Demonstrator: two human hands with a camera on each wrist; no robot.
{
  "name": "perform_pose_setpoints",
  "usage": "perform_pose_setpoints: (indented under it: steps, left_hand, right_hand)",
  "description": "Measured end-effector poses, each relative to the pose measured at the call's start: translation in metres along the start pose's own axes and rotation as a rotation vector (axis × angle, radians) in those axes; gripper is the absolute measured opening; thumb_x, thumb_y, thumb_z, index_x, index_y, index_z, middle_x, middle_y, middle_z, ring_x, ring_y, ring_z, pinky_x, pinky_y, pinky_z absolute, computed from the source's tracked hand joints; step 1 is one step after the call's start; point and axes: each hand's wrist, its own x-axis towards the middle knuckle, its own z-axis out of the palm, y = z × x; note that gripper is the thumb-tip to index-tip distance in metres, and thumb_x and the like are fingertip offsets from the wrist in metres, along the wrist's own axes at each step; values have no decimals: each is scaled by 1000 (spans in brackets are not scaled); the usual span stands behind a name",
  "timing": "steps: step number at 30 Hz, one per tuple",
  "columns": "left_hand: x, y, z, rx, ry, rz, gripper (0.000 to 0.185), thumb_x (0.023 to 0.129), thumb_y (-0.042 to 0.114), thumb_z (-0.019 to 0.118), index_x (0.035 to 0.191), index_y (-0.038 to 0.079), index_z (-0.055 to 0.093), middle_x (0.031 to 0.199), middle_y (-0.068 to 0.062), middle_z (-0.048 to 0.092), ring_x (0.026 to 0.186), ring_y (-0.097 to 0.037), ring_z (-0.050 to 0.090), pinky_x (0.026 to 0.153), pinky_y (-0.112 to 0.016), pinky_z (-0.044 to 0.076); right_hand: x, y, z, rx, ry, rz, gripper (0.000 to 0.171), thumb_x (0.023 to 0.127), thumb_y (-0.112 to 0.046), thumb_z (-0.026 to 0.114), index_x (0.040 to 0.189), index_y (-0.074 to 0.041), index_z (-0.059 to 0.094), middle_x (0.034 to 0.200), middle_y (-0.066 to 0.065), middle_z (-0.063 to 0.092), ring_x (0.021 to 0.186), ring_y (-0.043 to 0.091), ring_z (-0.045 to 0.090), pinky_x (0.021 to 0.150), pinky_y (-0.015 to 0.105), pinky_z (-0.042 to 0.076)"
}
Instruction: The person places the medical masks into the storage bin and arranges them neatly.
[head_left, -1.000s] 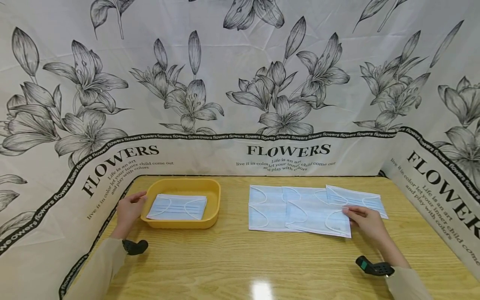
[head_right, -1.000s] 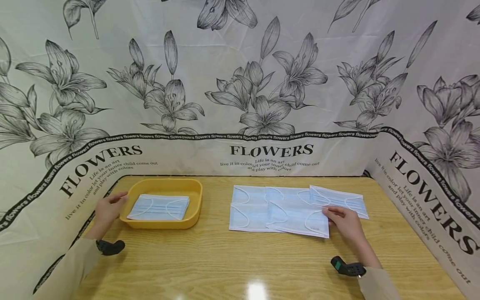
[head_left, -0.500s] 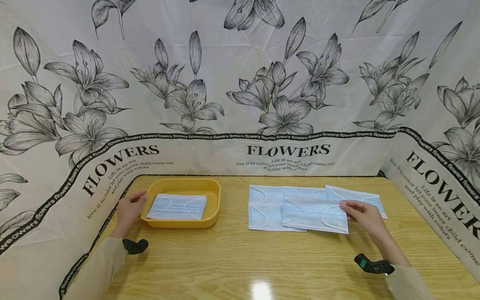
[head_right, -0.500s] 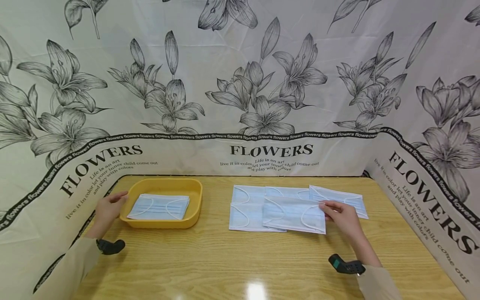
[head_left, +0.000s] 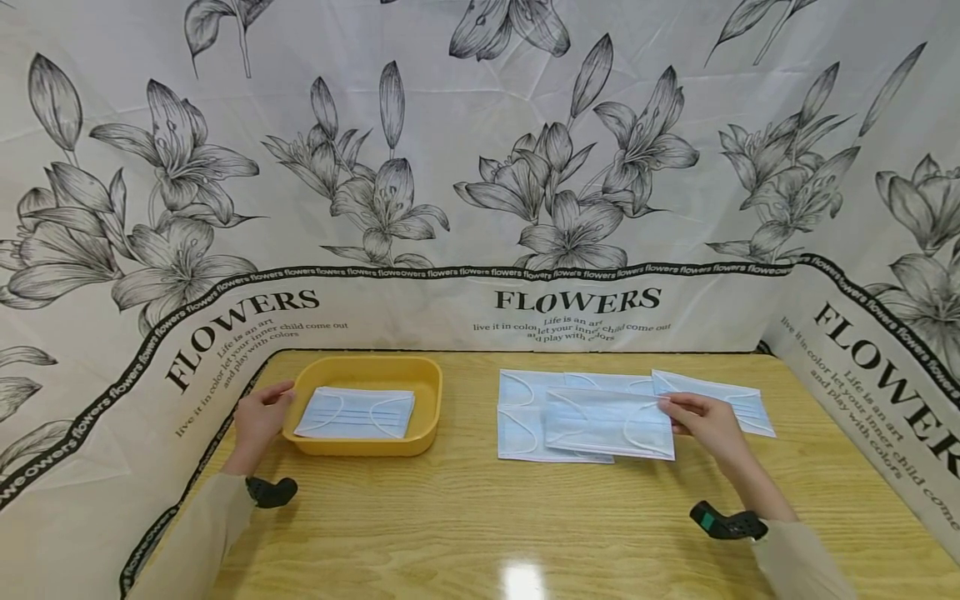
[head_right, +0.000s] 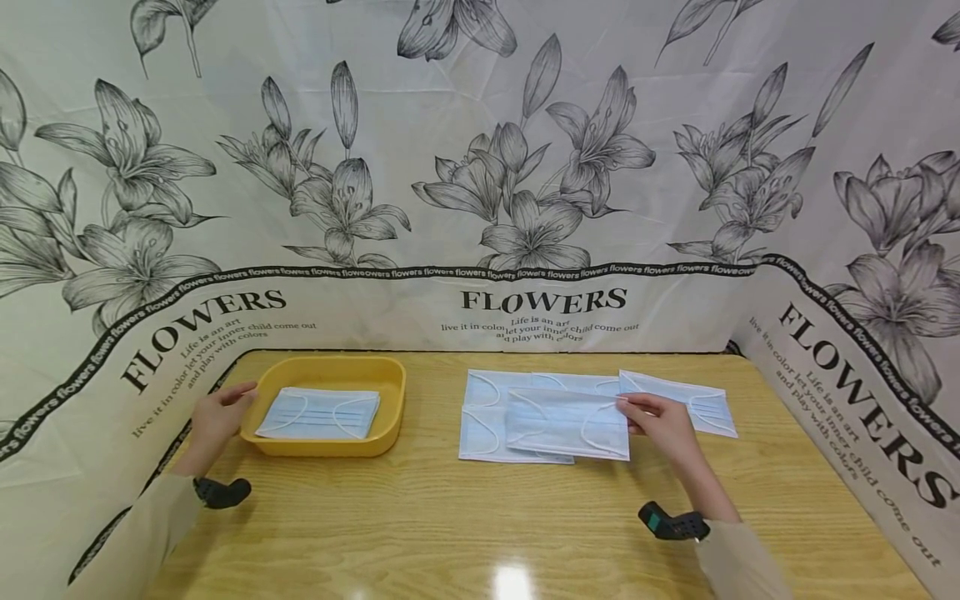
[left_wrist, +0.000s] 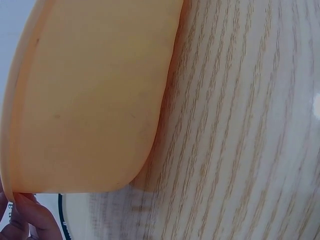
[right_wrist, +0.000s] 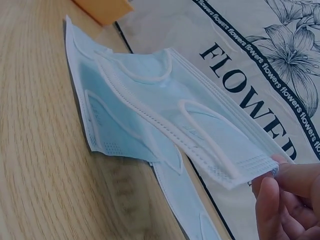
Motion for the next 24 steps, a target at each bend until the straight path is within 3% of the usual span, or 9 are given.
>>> perform_pose_setpoints:
  steps: [5, 9, 16, 20, 24]
  left_hand:
    - [0, 1, 0, -9, -5, -21, 34, 97, 19, 56, 124, 0, 64, 117, -26, 62, 100, -32, 59, 54, -15, 44]
    - [0, 2, 1, -13, -11, -48, 34, 97, 20, 55, 124, 1, 64, 119, -26, 61, 100, -31, 59, 54, -15, 44]
    - [1, 0, 2, -11, -13, -61, 34, 97, 20, 54, 125, 1, 64, 120, -25, 61, 97, -28, 59, 54, -17, 46]
    - [2, -1, 2, -10, -10, -60, 35, 98, 20, 54, 125, 1, 63, 120, -25, 61, 96, -28, 59, 53, -18, 46]
    - [3, -1, 2, -13, -7, -49, 34, 97, 21, 55, 124, 2, 64, 118, -25, 62, 93, -26, 59, 54, -18, 46]
  right_hand:
    - [-17, -42, 15, 3, -14, 11, 50, 88, -40, 68, 116, 2, 66, 86, -17, 67, 73, 1, 63, 66, 20, 56]
    - [-25, -61, 27, -38, -7, 34, 52, 92, -37, 65, 121, 7, 62, 83, -20, 66, 72, -2, 60, 68, 22, 56]
    - [-26, -64, 42, -16, -33, 24, 52, 93, -34, 64, 122, 9, 60, 85, -21, 66, 73, -2, 60, 70, 23, 56]
    - [-21, -59, 50, 47, -37, 45, 42, 89, -37, 68, 114, -3, 68, 83, -20, 66, 73, -2, 60, 69, 21, 56]
    - [-21, -63, 61, 70, -40, 72, 50, 88, -39, 68, 119, 0, 65, 84, -19, 65, 73, -2, 59, 70, 20, 56]
